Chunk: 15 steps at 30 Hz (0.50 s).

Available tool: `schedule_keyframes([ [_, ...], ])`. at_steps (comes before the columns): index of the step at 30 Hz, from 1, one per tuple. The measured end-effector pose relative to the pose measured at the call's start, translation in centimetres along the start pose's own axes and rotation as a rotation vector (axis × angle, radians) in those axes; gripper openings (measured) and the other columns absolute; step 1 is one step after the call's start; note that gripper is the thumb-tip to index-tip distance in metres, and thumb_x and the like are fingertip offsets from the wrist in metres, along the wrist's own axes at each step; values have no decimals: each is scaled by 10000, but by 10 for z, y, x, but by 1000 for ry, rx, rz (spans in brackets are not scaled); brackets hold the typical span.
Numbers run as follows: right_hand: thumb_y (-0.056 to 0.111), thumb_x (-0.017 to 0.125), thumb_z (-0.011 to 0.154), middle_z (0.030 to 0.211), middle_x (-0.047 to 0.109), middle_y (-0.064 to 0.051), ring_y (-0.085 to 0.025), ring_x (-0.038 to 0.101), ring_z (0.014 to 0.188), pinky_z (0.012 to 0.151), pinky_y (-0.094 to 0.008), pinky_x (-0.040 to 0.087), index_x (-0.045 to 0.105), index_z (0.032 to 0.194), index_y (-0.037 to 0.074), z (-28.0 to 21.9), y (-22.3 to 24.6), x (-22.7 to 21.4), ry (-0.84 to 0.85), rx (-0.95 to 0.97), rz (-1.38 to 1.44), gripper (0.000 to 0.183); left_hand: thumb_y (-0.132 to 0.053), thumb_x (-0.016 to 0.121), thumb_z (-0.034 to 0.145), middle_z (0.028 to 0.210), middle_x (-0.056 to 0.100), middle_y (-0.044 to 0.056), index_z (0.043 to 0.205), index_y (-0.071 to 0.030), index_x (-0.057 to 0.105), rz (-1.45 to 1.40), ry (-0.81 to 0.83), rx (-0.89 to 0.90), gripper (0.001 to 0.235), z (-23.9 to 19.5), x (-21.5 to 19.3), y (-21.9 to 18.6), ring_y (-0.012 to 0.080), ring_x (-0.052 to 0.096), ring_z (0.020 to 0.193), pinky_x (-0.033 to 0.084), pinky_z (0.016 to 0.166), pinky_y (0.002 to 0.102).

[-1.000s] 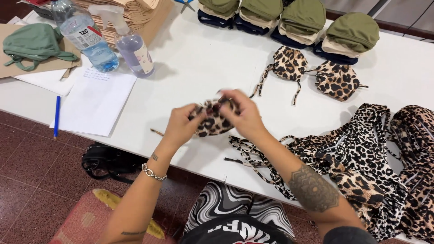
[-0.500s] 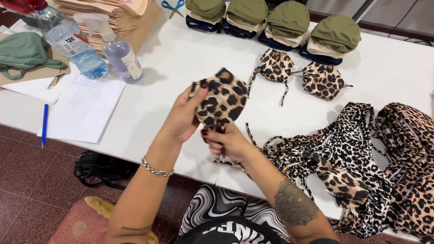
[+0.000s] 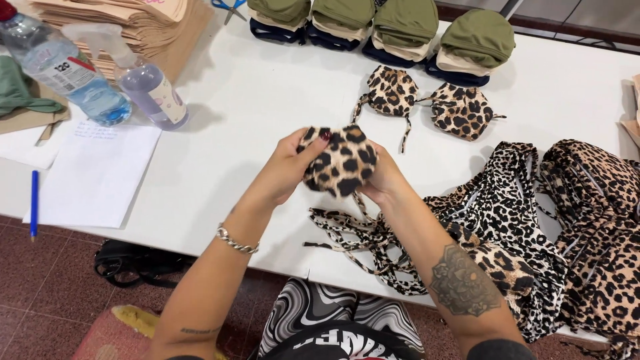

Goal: The person folds several leopard-print bikini tops on a white table. They pick up each top, fold it into a compact shape, and place it in a row with the others. The person also handles a leopard-print bikini bottom.

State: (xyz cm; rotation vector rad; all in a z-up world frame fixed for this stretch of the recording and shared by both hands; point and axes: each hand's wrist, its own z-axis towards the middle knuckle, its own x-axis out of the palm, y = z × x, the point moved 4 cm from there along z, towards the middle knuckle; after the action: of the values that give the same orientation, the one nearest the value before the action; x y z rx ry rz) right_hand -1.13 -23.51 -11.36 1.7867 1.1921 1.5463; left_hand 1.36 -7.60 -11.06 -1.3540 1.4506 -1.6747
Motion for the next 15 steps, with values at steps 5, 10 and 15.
schedule_keyframes([
  [5, 640, 359, 1018, 1629, 159, -379, -420, 91, 1556, 1255, -521, 77, 160, 1583, -60, 1, 23, 32, -134, -84, 19, 921, -296, 661, 1034, 921, 701, 156, 1038, 6, 652, 331, -268, 179, 302, 68, -37, 26, 246, 717, 918, 619, 756, 370],
  [10, 76, 682, 996, 1155, 713, -224, -338, 712, 1113, 998, -473, 559, 623, 1252, -60, 90, -1, -20, -236, -295, 64, 296, -300, 714, 984, 848, 700, 92, 972, -32, 686, 278, -328, 134, 270, 115, -36, 17, 189, 710, 827, 620, 695, 311],
  [15, 102, 706, 995, 1108, 741, -239, -305, 736, 1037, 923, -449, 599, 633, 1199, -46, 189, -7, -55, -336, -402, 208, 262, -348, 792, 915, 948, 610, 60, 1057, -34, 675, -52, -344, 47, 364, 181, -45, 9, 192, 691, 915, 629, 762, 304],
])
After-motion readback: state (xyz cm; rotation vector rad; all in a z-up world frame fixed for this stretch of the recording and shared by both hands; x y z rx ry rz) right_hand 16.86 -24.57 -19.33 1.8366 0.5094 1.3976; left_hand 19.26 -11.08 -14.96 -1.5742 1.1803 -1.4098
